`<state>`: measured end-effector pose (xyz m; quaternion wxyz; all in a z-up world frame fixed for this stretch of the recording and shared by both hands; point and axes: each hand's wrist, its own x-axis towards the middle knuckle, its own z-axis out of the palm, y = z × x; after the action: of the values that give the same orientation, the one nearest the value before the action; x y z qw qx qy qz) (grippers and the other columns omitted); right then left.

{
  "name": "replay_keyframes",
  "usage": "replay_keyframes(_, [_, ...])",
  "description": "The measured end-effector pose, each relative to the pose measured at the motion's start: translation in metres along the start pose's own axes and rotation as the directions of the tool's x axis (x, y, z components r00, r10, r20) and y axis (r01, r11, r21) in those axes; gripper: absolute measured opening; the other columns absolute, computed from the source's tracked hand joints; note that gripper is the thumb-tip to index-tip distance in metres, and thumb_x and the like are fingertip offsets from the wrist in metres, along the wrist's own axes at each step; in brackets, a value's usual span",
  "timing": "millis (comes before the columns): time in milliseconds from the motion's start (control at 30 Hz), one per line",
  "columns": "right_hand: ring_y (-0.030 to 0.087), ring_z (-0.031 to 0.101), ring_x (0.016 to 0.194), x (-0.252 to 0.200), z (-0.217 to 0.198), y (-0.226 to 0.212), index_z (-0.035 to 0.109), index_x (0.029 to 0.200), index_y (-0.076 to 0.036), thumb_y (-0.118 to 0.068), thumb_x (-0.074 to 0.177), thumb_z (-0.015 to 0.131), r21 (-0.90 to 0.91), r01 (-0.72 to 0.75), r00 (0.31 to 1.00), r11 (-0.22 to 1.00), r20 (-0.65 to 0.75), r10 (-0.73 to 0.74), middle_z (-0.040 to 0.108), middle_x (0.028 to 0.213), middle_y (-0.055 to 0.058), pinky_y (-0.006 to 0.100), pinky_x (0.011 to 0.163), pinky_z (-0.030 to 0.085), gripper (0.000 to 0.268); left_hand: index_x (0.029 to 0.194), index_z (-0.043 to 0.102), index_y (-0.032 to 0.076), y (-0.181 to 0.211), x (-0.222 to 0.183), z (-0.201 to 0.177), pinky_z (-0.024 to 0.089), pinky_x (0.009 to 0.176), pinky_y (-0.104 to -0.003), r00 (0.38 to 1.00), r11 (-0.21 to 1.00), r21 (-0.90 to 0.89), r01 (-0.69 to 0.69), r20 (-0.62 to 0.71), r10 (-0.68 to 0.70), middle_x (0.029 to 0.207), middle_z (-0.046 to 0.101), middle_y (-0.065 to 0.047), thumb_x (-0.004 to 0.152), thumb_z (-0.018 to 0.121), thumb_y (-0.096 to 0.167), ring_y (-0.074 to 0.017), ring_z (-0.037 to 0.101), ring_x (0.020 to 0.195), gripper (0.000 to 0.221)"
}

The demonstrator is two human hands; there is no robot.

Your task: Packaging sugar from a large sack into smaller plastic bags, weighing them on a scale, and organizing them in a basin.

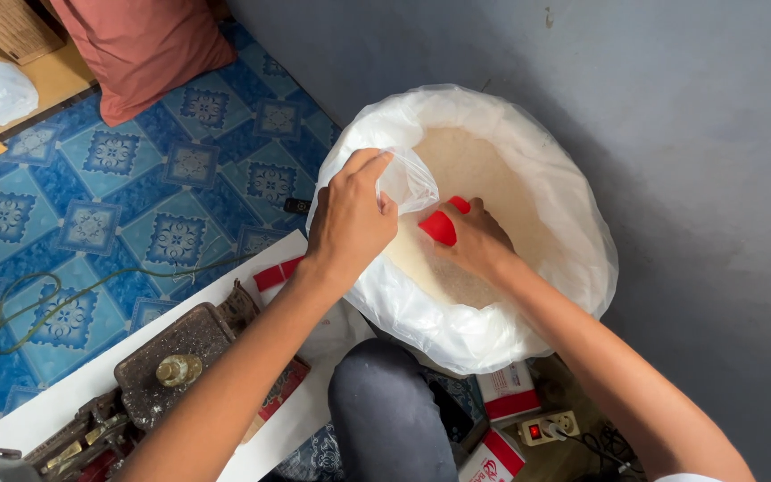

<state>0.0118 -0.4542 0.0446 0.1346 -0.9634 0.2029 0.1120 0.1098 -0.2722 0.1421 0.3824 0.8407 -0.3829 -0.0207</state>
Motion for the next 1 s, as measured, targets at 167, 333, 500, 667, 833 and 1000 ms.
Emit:
replay_keyframes(167, [0.043,0.067,0.103,0.003,0.001,0.012,0.056,0.133,-0.019,-0.044,0.078,0.069,0.188,0.009,0.997,0.982,0.067,-0.022,0.058,0.118,0.027,0.05,0.08,0.058,0.062,0.126,0.061,-0.002,-0.005,0.007,0.005,0.059,0.076,-0.044,1.0,1.0,0.01,-0.001,-0.008,0.002,0.121,0.061,-0.021,0.08,0.066,-0.002,-0.0387,0.067,0.101,0.047])
replay_keyframes(333, [0.043,0.066,0.107,0.005,0.003,0.021,0.059,0.13,-0.019,-0.044,0.08,0.065,0.347,-0.073,0.992,0.935,0.119,0.033,0.064,0.12,0.026,0.049,0.086,0.055,0.056,0.126,0.062,0.0,-0.015,0.017,0.015,0.059,0.077,-0.045,1.0,0.999,0.045,0.006,-0.001,-0.006,0.122,0.061,-0.018,0.079,0.067,0.001,-0.0379,0.067,0.102,0.048])
replay_keyframes(500, [0.021,0.064,0.072,0.0,0.0,0.03,0.05,0.137,-0.013,-0.043,0.088,0.05,0.759,-0.239,0.966,0.606,0.251,0.067,0.064,0.089,0.017,0.031,0.071,0.059,0.057,0.124,0.063,0.0,-0.019,0.022,0.015,0.058,0.081,-0.044,0.998,0.998,0.041,0.043,0.041,-0.045,0.119,0.062,-0.017,0.077,0.069,0.002,-0.0373,0.067,0.104,0.048])
replay_keyframes(667, [0.027,0.064,0.081,-0.032,-0.038,0.021,0.048,0.14,-0.009,-0.048,0.09,0.049,0.827,-0.239,0.971,0.508,0.202,0.129,0.059,0.096,0.019,0.039,0.078,0.059,0.064,0.122,0.065,0.002,-0.032,0.034,0.026,0.058,0.081,-0.043,0.997,0.998,0.043,0.035,0.073,-0.039,0.118,0.064,-0.016,0.075,0.07,0.004,-0.0355,0.068,0.102,0.048])
replay_keyframes(833, [0.03,0.063,0.085,-0.057,-0.066,0.013,0.049,0.14,-0.007,-0.05,0.089,0.052,0.874,-0.278,0.956,0.399,0.212,0.202,0.058,0.099,0.021,0.041,0.082,0.058,0.067,0.119,0.066,-0.001,-0.028,0.04,0.024,0.054,0.09,-0.05,0.993,0.999,0.042,0.024,0.116,-0.029,0.12,0.064,-0.017,0.072,0.069,0.002,-0.039,0.064,0.109,0.048])
replay_keyframes(1000, [0.031,0.064,0.085,-0.064,-0.078,0.012,0.053,0.138,-0.008,-0.05,0.092,0.052,0.871,-0.289,0.943,0.399,0.186,0.276,0.059,0.098,0.024,0.041,0.082,0.058,0.062,0.119,0.067,0.001,-0.028,0.045,0.023,0.053,0.092,-0.05,0.986,0.998,0.038,0.04,0.162,-0.046,0.121,0.065,-0.014,0.07,0.071,0.005,-0.0369,0.063,0.112,0.05])
